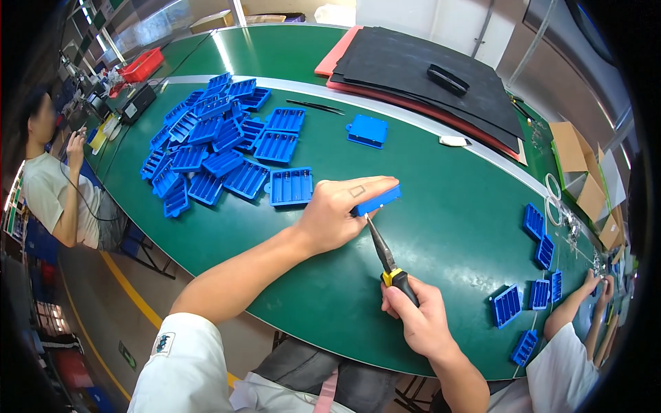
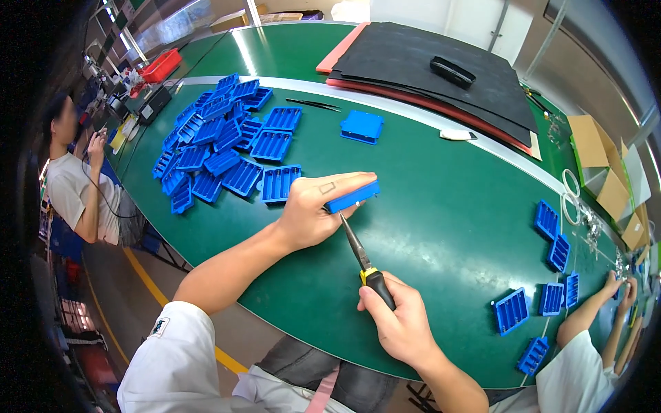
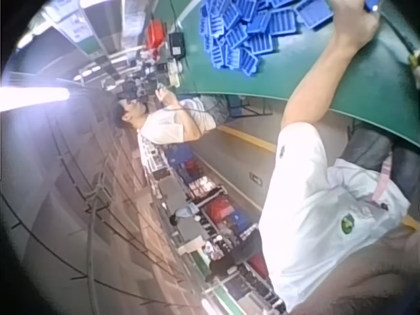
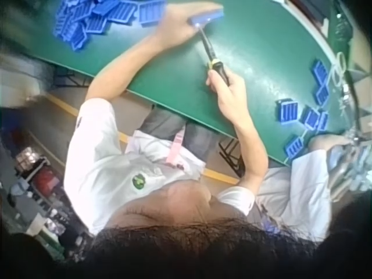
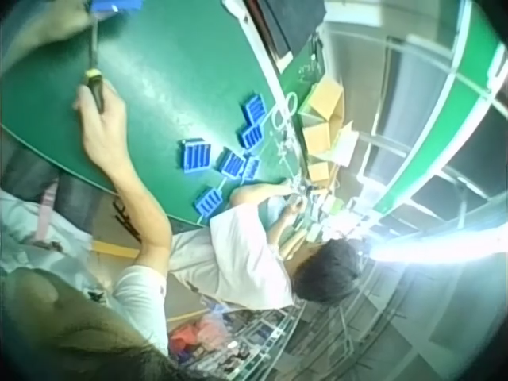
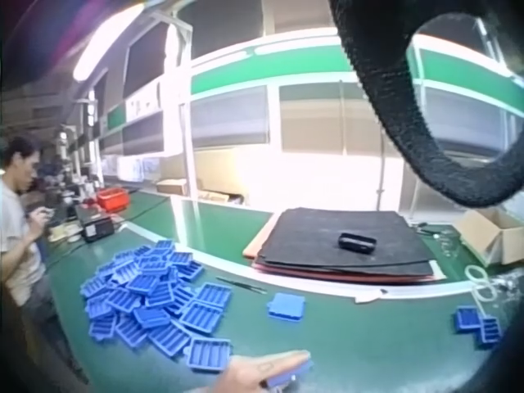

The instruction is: Assembling and inspecting small blue plastic housings using pliers at an assembly line workbench.

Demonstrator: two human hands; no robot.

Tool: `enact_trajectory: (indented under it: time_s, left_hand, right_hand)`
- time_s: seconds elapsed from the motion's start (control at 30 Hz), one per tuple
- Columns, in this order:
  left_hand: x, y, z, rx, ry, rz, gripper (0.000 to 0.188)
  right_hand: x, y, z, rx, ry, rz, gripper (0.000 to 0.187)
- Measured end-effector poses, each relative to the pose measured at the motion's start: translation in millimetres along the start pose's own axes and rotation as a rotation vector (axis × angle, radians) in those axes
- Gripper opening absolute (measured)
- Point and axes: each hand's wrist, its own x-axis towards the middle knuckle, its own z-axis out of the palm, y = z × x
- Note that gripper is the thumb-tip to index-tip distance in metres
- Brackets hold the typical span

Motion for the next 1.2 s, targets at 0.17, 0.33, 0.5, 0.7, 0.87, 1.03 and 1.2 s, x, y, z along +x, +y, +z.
enact_trajectory:
  time_s: [0.17,0.33,0.5,0.7,0.87,1.03,1.2]
  left_hand:
    - [2.9,-5.6,-1.0,-0.034,0.005,0.106,0.037]
    - [4.2,-6.7,-0.9,-0.073,0.034,0.043,0.032]
    - [4.4,-11.0,-5.7,-0.108,0.079,0.007,0.030]
    - [9.6,7.0,-11.8,-0.236,0.005,-0.145,0.027]
    - [11.5,33.3,12.6,-0.360,-0.116,-0.150,0.021]
    - [-15.4,77.2,4.1,-0.609,0.026,-0.012,0.028]
    - [-76.1,114.7,-2.1,-0.997,-0.163,0.264,0.021]
  right_hand:
    - [-0.9,-0.2,-1.9,-0.237,-0.004,-0.172,0.016]
    - [-1.0,-6.1,-7.2,-0.287,0.078,-0.281,0.011]
    - [7.6,-14.8,-18.3,-0.347,0.361,-0.376,0.008]
    - [21.7,3.5,-49.1,-1.073,0.596,-0.297,0.026]
    - [6.8,0.0,-66.3,-1.257,0.607,-0.302,0.035]
    - [5.6,3.1,-34.2,-0.130,0.347,-0.522,0.025]
    - [-55.2,15.2,13.6,0.478,-0.368,-0.040,0.056]
